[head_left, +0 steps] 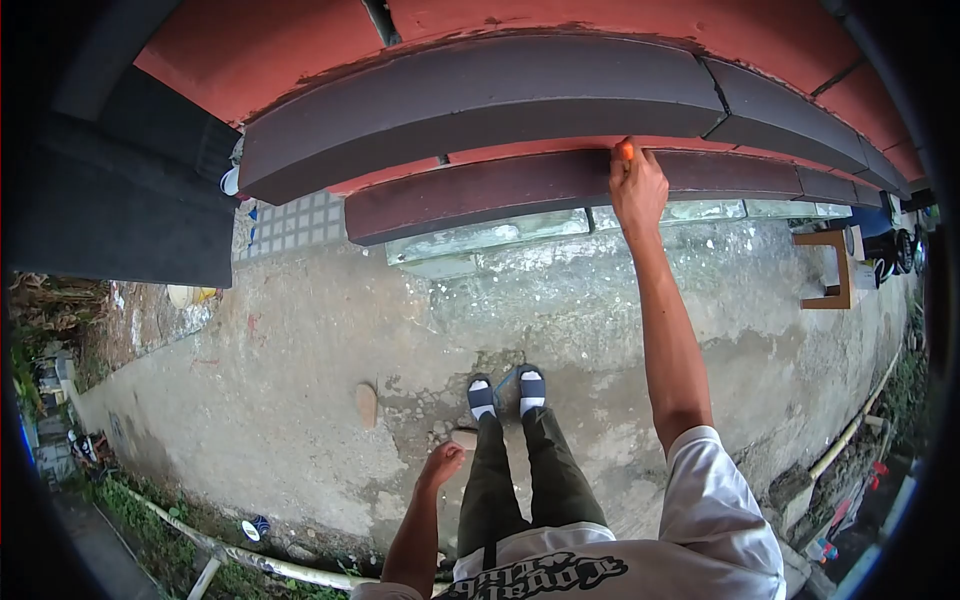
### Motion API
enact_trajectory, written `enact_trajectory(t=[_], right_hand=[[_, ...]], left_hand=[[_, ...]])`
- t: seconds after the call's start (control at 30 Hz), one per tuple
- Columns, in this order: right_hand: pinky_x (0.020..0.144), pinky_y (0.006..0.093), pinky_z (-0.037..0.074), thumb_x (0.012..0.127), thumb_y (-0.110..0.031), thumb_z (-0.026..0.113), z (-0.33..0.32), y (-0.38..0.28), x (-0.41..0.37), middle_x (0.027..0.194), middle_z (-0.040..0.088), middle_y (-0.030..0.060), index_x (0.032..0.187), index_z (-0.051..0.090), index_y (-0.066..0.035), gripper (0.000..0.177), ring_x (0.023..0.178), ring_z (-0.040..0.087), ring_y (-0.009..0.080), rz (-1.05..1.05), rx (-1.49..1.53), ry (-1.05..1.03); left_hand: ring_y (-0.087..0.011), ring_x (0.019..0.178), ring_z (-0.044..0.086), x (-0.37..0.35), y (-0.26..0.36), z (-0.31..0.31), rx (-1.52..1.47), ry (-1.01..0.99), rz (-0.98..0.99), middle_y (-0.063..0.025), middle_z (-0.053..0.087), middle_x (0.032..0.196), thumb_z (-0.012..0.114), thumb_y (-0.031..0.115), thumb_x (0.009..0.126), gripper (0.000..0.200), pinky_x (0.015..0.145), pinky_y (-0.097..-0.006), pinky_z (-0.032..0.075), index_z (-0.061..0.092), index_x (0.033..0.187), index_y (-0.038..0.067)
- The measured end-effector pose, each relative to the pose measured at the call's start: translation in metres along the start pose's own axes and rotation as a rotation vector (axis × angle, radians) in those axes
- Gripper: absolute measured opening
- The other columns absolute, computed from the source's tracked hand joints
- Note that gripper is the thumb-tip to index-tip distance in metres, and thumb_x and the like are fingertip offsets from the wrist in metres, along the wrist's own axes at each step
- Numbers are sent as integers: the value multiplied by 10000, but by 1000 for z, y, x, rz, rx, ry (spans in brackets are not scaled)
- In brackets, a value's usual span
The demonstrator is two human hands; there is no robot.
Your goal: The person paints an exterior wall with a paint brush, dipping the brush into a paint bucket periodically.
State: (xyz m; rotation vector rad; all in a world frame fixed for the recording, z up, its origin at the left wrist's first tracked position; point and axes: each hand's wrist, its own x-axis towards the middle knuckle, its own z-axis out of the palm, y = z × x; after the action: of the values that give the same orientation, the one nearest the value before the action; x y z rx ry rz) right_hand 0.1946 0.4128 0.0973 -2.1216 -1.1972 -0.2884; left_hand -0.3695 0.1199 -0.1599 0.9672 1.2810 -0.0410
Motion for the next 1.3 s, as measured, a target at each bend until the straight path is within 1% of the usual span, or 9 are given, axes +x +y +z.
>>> enact_trajectory(t=[0.17, 0.43, 0.47, 0.57, 0.77, 0.9, 1.1, 1.17, 1.3], right_hand=[[666, 489, 531, 919, -178, 656, 49, -97, -43, 846, 672, 158, 1004, 639, -83, 129, 714, 662, 392, -223, 258, -101], [674, 354, 633, 901, -279, 735, 49, -45, -30, 887, 749, 175, 990, 728, 60, 351, 795, 746, 242, 533, 827, -295], [638, 295, 649, 883, -253, 760, 38, -20, -23, 891, 748, 152, 1029, 728, 77, 362, 830, 737, 190, 520, 818, -247], [715, 402, 583, 885, -286, 719, -10, 30, 1, 865, 746, 163, 965, 730, 15, 311, 751, 737, 263, 393, 396, -131], [723, 480, 535, 844, -138, 671, -13, -2, -16, 815, 668, 176, 1009, 668, -52, 186, 799, 674, 384, -96, -111, 2], [653, 461, 527, 902, -161, 676, 14, -73, -47, 826, 668, 168, 969, 638, -55, 131, 688, 653, 375, -151, 159, -135], [684, 351, 548, 933, -232, 686, 30, -78, -56, 783, 726, 121, 955, 682, -53, 180, 711, 728, 216, 304, 804, -321], [697, 326, 560, 934, -236, 680, 15, -42, -46, 775, 728, 83, 949, 685, -41, 195, 704, 728, 177, 348, 726, -256], [707, 440, 541, 929, -241, 666, -24, 24, -19, 816, 696, 166, 936, 669, -15, 225, 760, 701, 356, 136, 234, -34]], left_hand=[[-148, 837, 687, -20, -33, -18, 87, 38, -126, -71, 698, 925, 603, 136, 968, 142, 698, -300, 570, 643, 1042, 22], [-159, 875, 695, -27, -11, -13, -40, 65, -91, -90, 701, 947, 591, 147, 971, 160, 727, -304, 577, 642, 1052, 20], [-160, 879, 695, -25, -8, -12, -50, 66, -89, -90, 700, 951, 589, 149, 972, 162, 729, -305, 577, 642, 1053, 19], [-162, 885, 693, -27, -12, -4, -82, 61, -97, -92, 700, 959, 585, 154, 973, 172, 733, -312, 577, 642, 1057, 15], [-171, 876, 695, -39, -13, -1, 12, 48, -123, -100, 703, 951, 587, 170, 969, 204, 733, -320, 581, 640, 1068, -2], [-177, 880, 701, -45, -22, -5, 30, 64, -137, -104, 705, 948, 588, 166, 966, 209, 730, -321, 583, 642, 1072, -5], [-155, 840, 688, -42, -13, -8, -24, 90, -140, -87, 697, 933, 595, 174, 973, 174, 700, -307, 574, 647, 1050, 27], [-143, 812, 681, -43, -7, -5, -36, 99, -120, -79, 694, 918, 598, 184, 977, 167, 678, -298, 567, 647, 1044, 39], [-143, 813, 683, -42, -11, 1, -35, 104, -89, -77, 700, 924, 593, 183, 975, 170, 663, -287, 555, 644, 1058, 44]])
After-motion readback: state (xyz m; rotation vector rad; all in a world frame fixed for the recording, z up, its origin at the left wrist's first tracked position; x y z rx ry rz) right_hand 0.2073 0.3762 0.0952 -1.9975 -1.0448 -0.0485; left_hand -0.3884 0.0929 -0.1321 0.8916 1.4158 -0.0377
